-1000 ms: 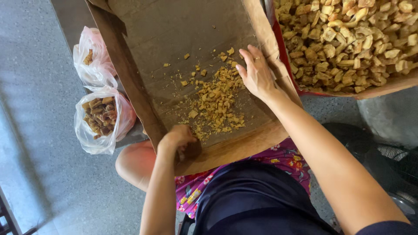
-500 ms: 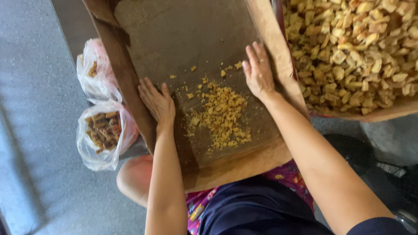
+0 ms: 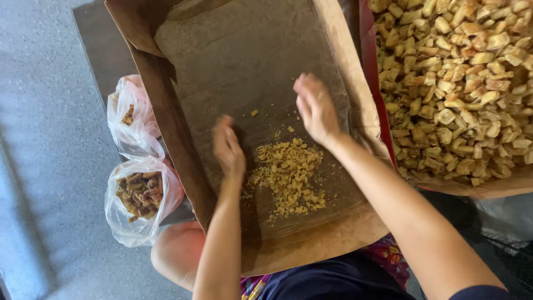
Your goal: The person sits on the floor and sorts small, brown, cubed food items on a cardboard tray. They pick up pieces, break them into smaller bits, and transfer the sorted material into a plastic bag.
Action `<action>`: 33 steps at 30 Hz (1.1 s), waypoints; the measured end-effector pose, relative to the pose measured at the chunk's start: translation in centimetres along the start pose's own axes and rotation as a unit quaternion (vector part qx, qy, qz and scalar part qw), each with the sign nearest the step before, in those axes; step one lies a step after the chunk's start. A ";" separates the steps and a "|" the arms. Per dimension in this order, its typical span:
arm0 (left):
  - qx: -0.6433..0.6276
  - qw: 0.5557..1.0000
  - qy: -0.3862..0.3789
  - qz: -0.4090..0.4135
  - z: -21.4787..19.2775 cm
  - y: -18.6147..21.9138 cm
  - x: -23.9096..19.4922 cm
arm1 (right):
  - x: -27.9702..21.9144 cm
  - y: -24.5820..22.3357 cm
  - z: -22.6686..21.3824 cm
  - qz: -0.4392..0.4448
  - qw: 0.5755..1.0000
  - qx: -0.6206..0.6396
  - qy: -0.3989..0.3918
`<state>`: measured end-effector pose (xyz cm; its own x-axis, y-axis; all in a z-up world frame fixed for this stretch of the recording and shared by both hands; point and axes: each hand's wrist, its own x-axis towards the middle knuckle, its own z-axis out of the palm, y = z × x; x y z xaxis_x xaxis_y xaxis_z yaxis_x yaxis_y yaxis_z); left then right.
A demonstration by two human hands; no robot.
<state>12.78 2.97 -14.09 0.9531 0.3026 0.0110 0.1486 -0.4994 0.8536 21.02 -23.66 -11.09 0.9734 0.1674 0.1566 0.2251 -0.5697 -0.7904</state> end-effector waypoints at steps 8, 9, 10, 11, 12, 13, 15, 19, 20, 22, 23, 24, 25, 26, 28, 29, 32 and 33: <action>0.239 0.937 -0.184 0.176 3.5 3.8 1.2 | 2.7 1.5 3.0 -0.168 0.975 -0.135 -0.047; 0.207 0.937 -0.220 0.174 3.7 4.6 -0.6 | 0.5 0.4 3.2 -0.170 0.975 -0.121 -0.081; 0.178 0.942 -0.230 0.171 3.6 5.5 -2.4 | -2.1 -1.1 3.2 -0.172 0.972 -0.108 -0.115; 0.149 0.945 -0.239 0.164 3.0 6.3 -4.0 | -4.4 -2.7 2.8 -0.155 0.973 -0.087 -0.146; 0.082 0.962 -0.238 0.106 1.7 7.0 -5.4 | -6.1 -4.2 2.2 -0.138 0.972 -0.066 -0.177; 0.011 0.970 -0.236 0.050 0.4 7.8 -6.6 | -7.1 -5.2 0.9 -0.078 0.978 0.006 -0.193; -0.038 0.966 -0.250 -0.056 -2.8 9.3 -8.1 | -8.6 -6.5 -2.9 0.044 0.963 0.149 -0.219; 0.124 0.824 -0.514 -0.203 -7.8 10.7 -10.1 | -10.9 -6.8 -9.8 0.198 0.757 -0.168 -0.600; 0.180 0.736 -0.613 -0.222 -8.1 10.5 -10.9 | -12.1 -7.1 -9.3 0.168 0.725 -0.159 -0.649; 0.144 0.717 -0.639 -0.241 -6.4 9.8 -12.1 | -13.7 -7.2 -8.4 0.130 0.693 -0.163 -0.691; 0.125 0.706 -0.651 -0.250 -5.4 9.4 -12.7 | -14.1 -7.2 -7.4 0.122 0.695 -0.176 -0.687; 0.110 0.713 -0.647 -0.245 -4.3 8.8 -12.6 | -14.3 -7.3 -6.4 0.114 0.696 -0.188 -0.683; 0.095 0.721 -0.643 -0.242 -3.4 8.3 -11.9 | -13.7 -7.2 -5.4 0.145 0.723 -0.145 -0.660; 0.093 0.773 -0.596 -0.197 -2.9 7.8 -11.0 | -12.9 -7.0 -4.7 0.175 0.746 -0.102 -0.634; 0.067 0.822 -0.544 -0.154 -3.8 7.2 -10.1 | -11.7 -6.4 -5.4 0.155 0.788 -0.067 -0.592; 0.043 0.825 -0.542 -0.157 -5.2 6.9 -9.7 | -11.5 -6.3 -5.7 0.145 0.808 -0.050 -0.569; 0.062 0.753 -0.611 -0.237 -6.1 6.5 -11.2 | -13.0 -5.7 -7.6 0.186 0.670 -0.135 -0.706; 0.083 0.711 -0.641 -0.275 -5.9 6.2 -12.0 | -13.7 -5.9 -6.9 0.179 0.665 -0.140 -0.712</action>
<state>0.67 1.03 -5.81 0.1796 -0.4470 -0.8763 0.5197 -0.7132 0.4704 6.65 -28.15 -4.51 -0.0157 0.4589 -0.8883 0.1829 -0.8721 -0.4538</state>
